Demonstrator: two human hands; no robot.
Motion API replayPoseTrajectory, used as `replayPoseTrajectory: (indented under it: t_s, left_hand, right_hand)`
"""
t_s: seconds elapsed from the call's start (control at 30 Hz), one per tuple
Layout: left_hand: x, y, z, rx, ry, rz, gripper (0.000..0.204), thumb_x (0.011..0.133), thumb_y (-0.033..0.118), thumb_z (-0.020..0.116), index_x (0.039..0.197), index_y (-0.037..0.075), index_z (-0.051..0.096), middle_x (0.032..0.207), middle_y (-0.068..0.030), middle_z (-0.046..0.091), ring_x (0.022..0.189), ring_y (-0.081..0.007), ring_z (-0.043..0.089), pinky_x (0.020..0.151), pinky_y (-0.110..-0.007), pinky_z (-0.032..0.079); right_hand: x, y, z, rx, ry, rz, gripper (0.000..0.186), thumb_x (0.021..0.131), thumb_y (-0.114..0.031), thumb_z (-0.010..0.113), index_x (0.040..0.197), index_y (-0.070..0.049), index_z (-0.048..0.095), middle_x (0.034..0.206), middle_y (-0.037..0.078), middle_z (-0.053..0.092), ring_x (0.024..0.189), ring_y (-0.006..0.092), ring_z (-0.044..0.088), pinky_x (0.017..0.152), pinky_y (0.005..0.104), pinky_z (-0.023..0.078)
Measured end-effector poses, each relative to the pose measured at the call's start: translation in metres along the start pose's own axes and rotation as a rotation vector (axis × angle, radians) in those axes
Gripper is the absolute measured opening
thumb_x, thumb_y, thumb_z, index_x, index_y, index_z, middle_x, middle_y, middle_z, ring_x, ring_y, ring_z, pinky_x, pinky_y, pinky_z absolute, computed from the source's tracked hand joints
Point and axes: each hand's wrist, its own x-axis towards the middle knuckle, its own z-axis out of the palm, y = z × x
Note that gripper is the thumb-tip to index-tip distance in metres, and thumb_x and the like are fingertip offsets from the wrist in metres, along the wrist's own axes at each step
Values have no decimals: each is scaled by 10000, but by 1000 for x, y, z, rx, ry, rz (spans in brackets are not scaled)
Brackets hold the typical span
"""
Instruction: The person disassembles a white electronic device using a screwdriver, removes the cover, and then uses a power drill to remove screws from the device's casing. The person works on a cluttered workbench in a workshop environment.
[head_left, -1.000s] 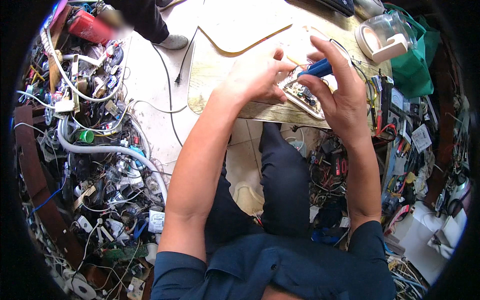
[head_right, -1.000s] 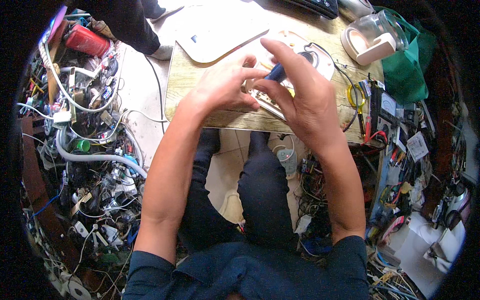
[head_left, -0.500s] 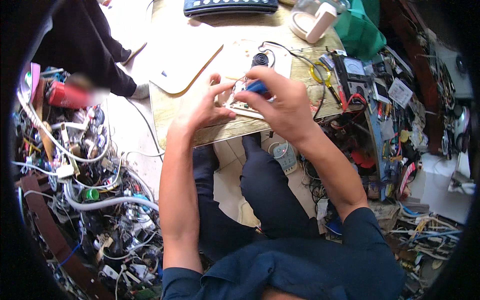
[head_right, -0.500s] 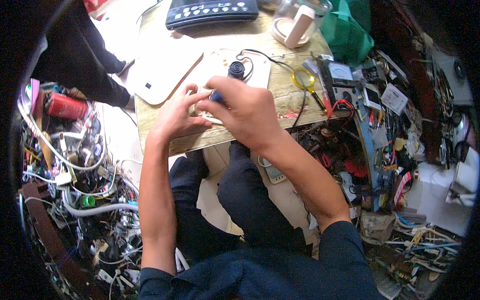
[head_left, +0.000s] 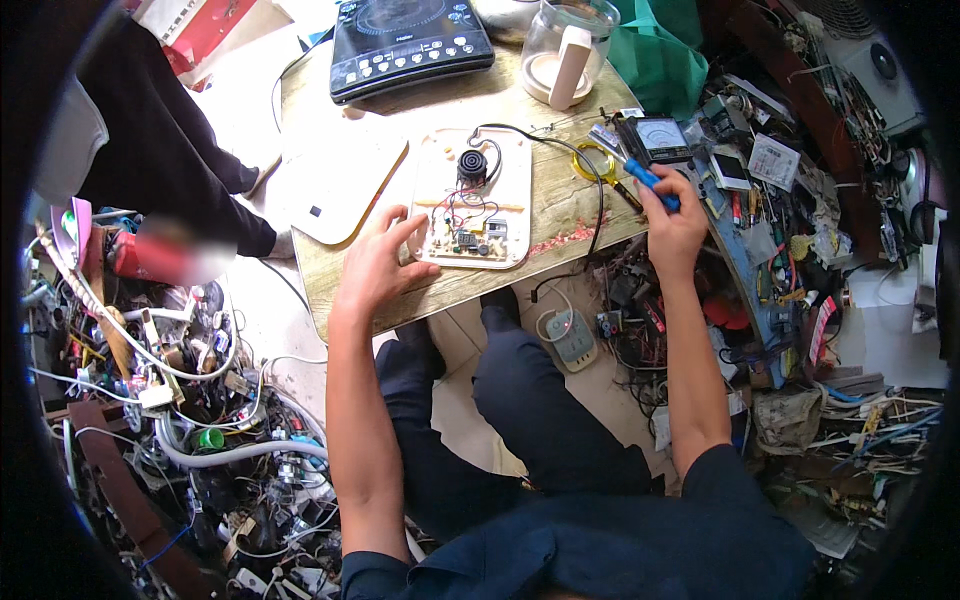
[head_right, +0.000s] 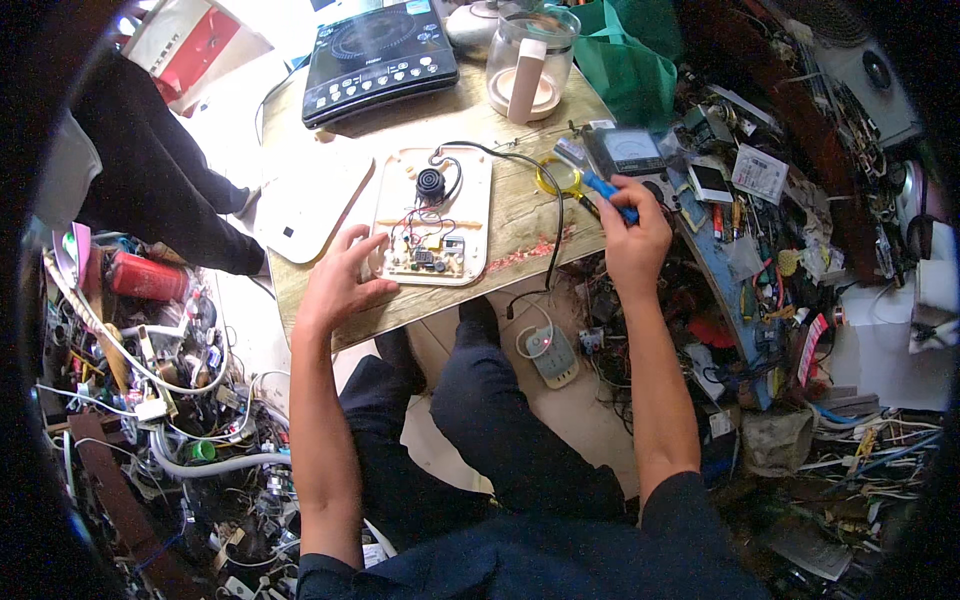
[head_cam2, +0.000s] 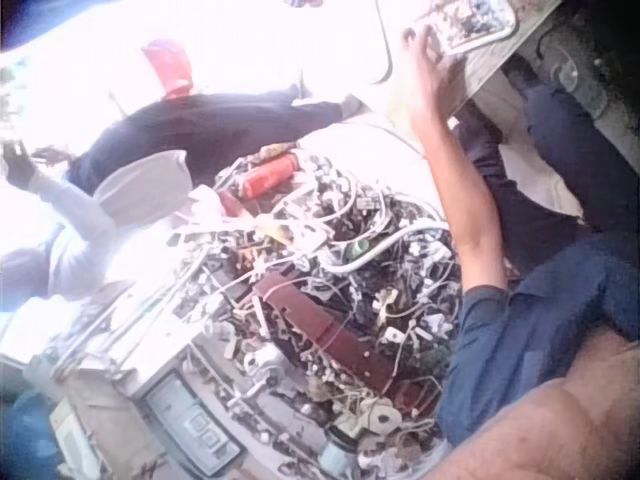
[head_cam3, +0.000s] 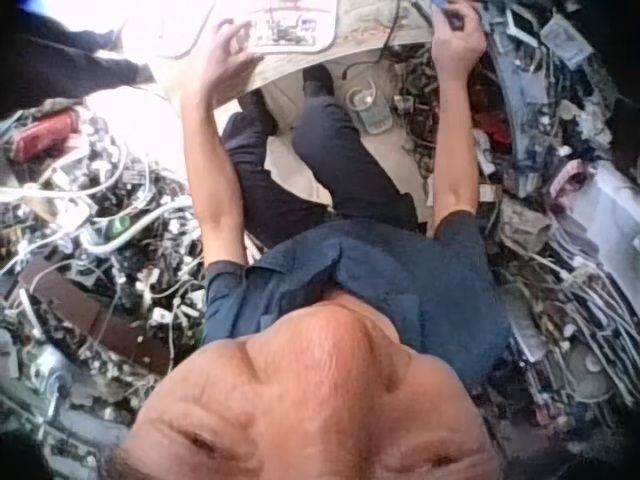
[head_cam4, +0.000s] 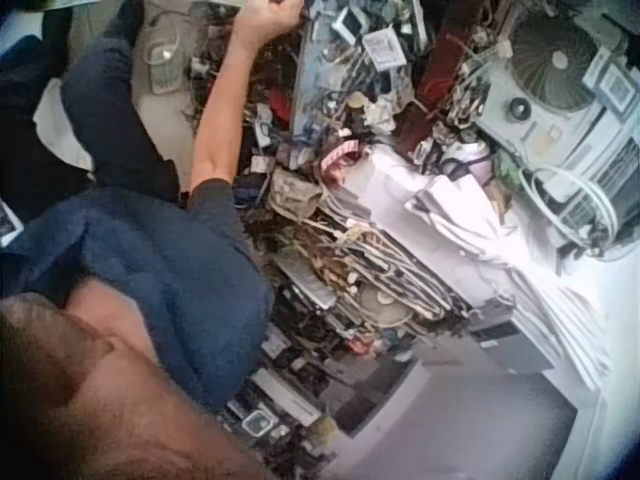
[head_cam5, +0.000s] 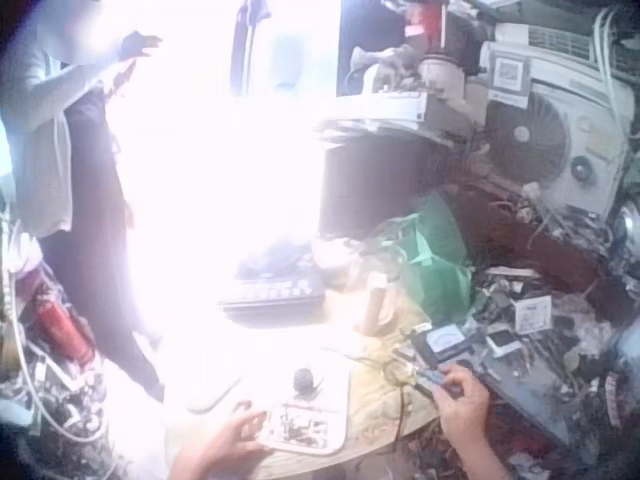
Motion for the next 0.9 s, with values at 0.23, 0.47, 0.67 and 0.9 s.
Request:
replayPoseTrajectory:
  t_s: [0.23,0.47,0.67,0.9]
  left_hand:
    - [-21,0,2,-133,93,-33,622,783,292,916,1321,63,706,1395,-113,675,752,-221,712,761,-362,581]
    - [-12,-96,-51,291,800,-394,389,947,296,770,1254,59,745,1238,-154,720,834,-270,716,806,-398,559]
    - [38,-158,-75,62,451,-678,688,926,409,778,1386,-80,629,1214,-224,744,1089,-330,739,959,-389,544]
    - [44,-200,-57,-677,481,-773,288,908,146,787,1179,52,765,800,52,655,631,-52,531,511,-223,359]
  right_hand:
    - [35,44,39,-274,-176,-188,153,882,-54,768,1006,1,696,1232,169,738,1100,378,707,938,427,555]
    - [-34,-30,35,-262,-311,-221,119,943,-85,710,1032,-5,705,932,156,700,848,371,691,765,445,545]
    - [-60,-42,69,-177,-429,67,216,933,-114,724,1109,11,723,955,203,743,867,378,723,766,451,557]
    - [-72,-59,100,24,-629,347,259,895,-123,747,1108,24,732,871,198,761,797,345,751,718,437,566]
